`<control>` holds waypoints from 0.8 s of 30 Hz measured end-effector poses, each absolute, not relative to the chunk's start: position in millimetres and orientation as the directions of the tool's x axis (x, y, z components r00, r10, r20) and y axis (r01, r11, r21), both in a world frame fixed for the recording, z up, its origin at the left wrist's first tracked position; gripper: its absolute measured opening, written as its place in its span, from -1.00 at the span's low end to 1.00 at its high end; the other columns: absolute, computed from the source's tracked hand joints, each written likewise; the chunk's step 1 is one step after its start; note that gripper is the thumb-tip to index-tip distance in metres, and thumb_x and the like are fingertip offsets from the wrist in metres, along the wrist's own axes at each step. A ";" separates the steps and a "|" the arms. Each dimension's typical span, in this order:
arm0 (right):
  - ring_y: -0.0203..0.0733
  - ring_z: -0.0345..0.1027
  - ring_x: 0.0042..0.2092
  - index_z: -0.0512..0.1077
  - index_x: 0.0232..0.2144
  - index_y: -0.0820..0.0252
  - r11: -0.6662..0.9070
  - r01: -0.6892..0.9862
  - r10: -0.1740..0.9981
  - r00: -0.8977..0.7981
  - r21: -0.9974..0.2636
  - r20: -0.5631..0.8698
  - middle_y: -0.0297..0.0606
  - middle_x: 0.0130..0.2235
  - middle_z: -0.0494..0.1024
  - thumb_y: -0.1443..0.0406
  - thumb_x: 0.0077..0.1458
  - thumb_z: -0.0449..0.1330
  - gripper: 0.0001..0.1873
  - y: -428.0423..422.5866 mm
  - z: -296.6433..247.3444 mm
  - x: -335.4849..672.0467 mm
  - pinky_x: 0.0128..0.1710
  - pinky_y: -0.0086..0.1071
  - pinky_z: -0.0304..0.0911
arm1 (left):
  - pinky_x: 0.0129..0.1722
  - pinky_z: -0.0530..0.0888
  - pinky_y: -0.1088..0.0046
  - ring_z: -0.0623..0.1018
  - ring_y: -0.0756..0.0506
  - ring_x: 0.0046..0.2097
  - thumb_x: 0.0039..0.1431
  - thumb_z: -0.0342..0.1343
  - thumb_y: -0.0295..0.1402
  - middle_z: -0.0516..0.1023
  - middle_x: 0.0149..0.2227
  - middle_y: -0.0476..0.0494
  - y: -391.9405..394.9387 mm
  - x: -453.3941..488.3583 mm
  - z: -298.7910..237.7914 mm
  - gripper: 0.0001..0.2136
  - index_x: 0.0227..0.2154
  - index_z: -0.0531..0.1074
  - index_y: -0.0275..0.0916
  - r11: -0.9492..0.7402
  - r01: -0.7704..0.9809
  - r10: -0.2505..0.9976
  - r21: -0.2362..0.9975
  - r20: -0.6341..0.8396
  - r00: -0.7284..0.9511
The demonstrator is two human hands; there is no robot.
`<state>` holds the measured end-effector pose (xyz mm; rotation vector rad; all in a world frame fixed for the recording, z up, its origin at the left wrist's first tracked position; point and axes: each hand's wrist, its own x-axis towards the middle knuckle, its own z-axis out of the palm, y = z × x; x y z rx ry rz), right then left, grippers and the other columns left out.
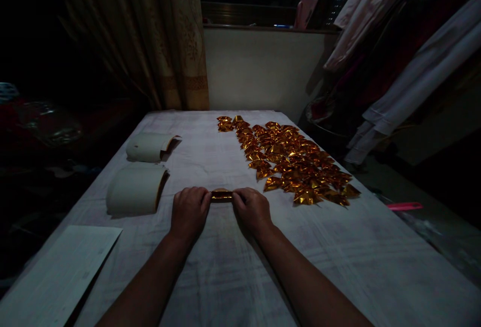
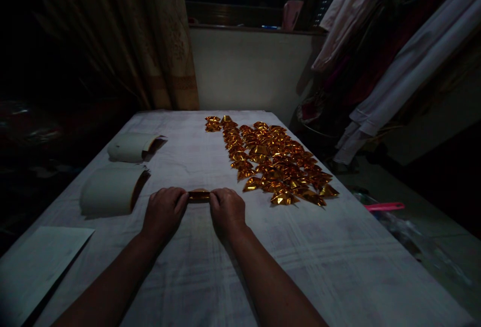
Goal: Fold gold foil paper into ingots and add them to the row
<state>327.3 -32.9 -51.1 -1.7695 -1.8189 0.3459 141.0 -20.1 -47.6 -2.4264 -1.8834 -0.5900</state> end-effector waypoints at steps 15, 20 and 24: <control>-0.18 0.48 -0.20 0.60 -0.34 0.09 0.155 0.839 0.968 -0.022 -0.522 0.252 -0.27 -0.29 0.65 0.33 0.23 0.15 -0.79 -34.8 -52.1 321.8 -0.18 -0.40 0.22 | -0.15 0.28 0.19 0.51 -0.24 -0.21 0.38 -0.07 -0.32 0.58 -0.32 -0.18 -18.6 142.3 -48.3 -0.75 -0.34 0.48 -0.21 -0.278 0.957 0.922 0.079 0.300 0.243; -0.18 0.48 -0.21 0.59 -0.33 0.11 0.197 0.814 0.959 -0.046 -0.546 0.278 -0.26 -0.29 0.64 0.35 0.22 0.17 -0.81 -35.2 -52.9 320.4 -0.18 -0.40 0.22 | -0.14 0.27 0.19 0.50 -0.24 -0.21 0.37 -0.06 -0.33 0.58 -0.34 -0.18 -19.2 142.2 -48.8 -0.76 -0.36 0.48 -0.21 -0.290 0.954 0.910 0.069 0.328 0.253; -0.17 0.48 -0.24 0.59 -0.34 0.11 0.202 0.801 0.952 -0.026 -0.564 0.304 -0.26 -0.33 0.64 0.36 0.20 0.16 -0.81 -33.4 -56.1 322.0 -0.20 -0.40 0.24 | -0.16 0.26 0.21 0.50 -0.22 -0.23 0.37 -0.06 -0.33 0.58 -0.35 -0.17 -20.2 143.0 -49.7 -0.75 -0.37 0.47 -0.20 -0.321 0.944 0.898 0.074 0.341 0.279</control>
